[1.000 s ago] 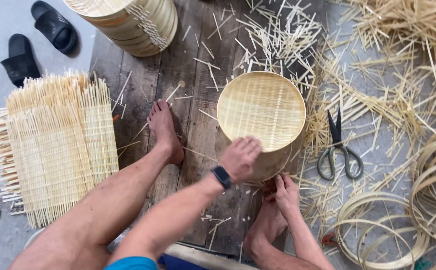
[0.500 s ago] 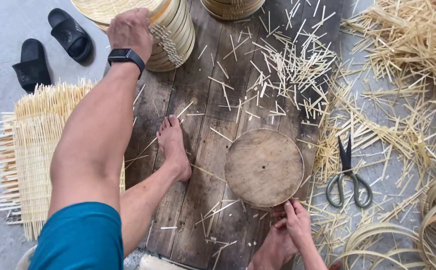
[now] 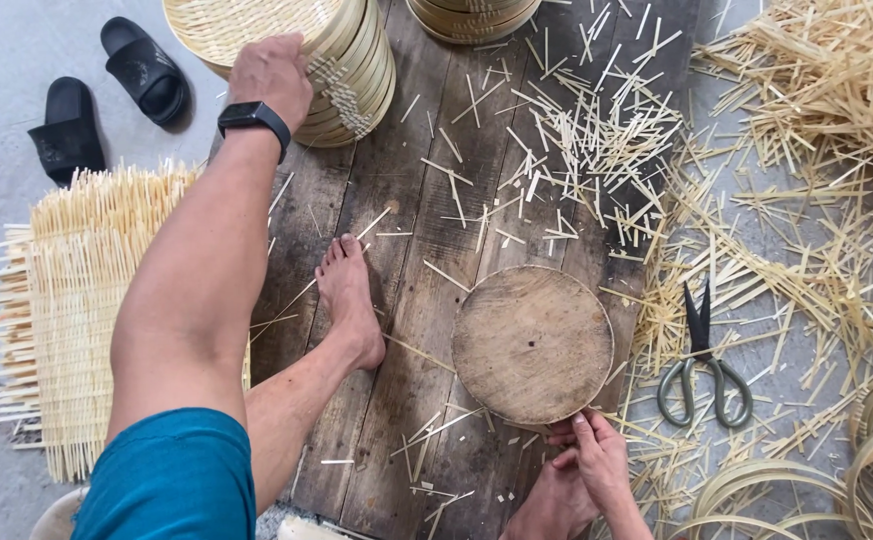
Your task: Weaving and assembling bamboo strips into steamer baskets.
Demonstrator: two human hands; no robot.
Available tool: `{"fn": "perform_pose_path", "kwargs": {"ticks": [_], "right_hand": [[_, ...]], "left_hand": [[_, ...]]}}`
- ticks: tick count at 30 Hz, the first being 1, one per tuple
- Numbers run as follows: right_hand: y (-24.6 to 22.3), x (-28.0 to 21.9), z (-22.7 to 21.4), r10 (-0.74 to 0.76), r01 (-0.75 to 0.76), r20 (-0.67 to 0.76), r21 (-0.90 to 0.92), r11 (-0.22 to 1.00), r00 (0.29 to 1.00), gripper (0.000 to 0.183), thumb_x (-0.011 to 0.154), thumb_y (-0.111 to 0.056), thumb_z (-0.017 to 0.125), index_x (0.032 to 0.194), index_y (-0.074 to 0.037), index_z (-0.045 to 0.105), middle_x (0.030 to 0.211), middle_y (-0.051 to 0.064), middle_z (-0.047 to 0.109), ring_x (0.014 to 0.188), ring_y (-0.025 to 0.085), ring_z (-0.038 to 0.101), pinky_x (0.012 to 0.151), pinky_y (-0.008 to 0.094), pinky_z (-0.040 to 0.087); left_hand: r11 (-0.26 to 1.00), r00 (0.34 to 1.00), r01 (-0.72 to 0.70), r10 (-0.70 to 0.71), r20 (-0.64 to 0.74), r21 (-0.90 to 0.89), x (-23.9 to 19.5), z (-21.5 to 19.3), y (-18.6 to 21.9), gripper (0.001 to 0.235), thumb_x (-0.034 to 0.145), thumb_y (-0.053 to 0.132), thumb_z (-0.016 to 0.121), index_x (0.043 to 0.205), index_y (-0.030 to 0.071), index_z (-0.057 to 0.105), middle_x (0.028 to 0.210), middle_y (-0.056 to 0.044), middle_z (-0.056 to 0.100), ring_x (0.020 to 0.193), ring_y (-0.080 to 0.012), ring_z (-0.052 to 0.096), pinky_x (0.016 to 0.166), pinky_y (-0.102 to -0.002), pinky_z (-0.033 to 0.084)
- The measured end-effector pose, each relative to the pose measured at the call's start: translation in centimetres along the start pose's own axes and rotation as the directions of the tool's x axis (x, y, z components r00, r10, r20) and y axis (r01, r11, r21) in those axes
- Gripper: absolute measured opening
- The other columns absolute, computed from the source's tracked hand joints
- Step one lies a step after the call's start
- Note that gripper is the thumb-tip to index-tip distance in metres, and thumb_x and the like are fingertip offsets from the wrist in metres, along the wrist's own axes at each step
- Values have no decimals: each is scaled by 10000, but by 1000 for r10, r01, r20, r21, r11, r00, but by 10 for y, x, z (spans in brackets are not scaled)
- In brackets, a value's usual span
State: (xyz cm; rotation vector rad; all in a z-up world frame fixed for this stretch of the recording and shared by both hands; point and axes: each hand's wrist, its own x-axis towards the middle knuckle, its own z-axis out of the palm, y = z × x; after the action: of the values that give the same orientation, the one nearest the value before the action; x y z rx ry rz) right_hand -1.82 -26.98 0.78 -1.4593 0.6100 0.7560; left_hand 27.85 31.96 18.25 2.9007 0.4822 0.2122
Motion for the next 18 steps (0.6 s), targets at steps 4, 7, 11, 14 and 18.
{"fn": "perform_pose_path", "kwargs": {"ticks": [4, 7, 11, 14, 18], "right_hand": [[7, 5, -2, -4, 3, 11, 24, 1000, 1000, 310, 1024, -190, 517, 1160, 55, 650, 927, 211, 731, 761, 263, 733, 478, 329, 595], [8, 6, -4, -12, 12, 14, 41, 999, 1000, 312, 1031, -188, 517, 1159, 67, 642, 943, 205, 726, 759, 264, 726, 478, 327, 592], [5, 7, -1, -24, 23, 21, 40, 999, 1000, 304, 1031, -184, 517, 1172, 57, 637, 948, 204, 728, 763, 264, 727, 479, 325, 590], [8, 9, -2, -28, 27, 28, 42, 999, 999, 304, 1032, -188, 519, 1175, 56, 632, 946, 202, 726, 765, 265, 730, 477, 325, 590], [7, 7, -1, -42, 41, 24, 28, 999, 999, 312, 1033, -196, 529, 1180, 57, 640, 950, 199, 728, 766, 262, 730, 479, 319, 587]], "left_hand": [[967, 938, -121, 186, -293, 226, -52, 8, -5, 782, 885, 270, 799, 1492, -57, 431, 1505, -320, 452, 1393, -429, 412, 1128, -553, 297], [990, 959, 36, 4, -284, 136, -131, 9, -24, 956, 987, 298, 808, 1664, 37, 185, 1735, -207, 215, 1619, -336, 164, 1316, -531, 100], [650, 585, 685, -760, 284, 329, -216, 7, -79, 1258, 763, 493, 854, 1582, -5, 39, 1654, -253, 33, 1513, -411, 113, 1214, -535, 135], [501, 353, 749, -856, 378, 434, -236, -4, -96, 1145, 773, 510, 866, 1540, -53, 228, 1581, -295, 264, 1426, -444, 351, 1170, -530, 320], [497, 359, 848, -794, 490, 183, -225, -33, -83, 953, 843, 507, 678, 1533, -16, 279, 1576, -226, 325, 1422, -359, 366, 1180, -466, 316]]}}
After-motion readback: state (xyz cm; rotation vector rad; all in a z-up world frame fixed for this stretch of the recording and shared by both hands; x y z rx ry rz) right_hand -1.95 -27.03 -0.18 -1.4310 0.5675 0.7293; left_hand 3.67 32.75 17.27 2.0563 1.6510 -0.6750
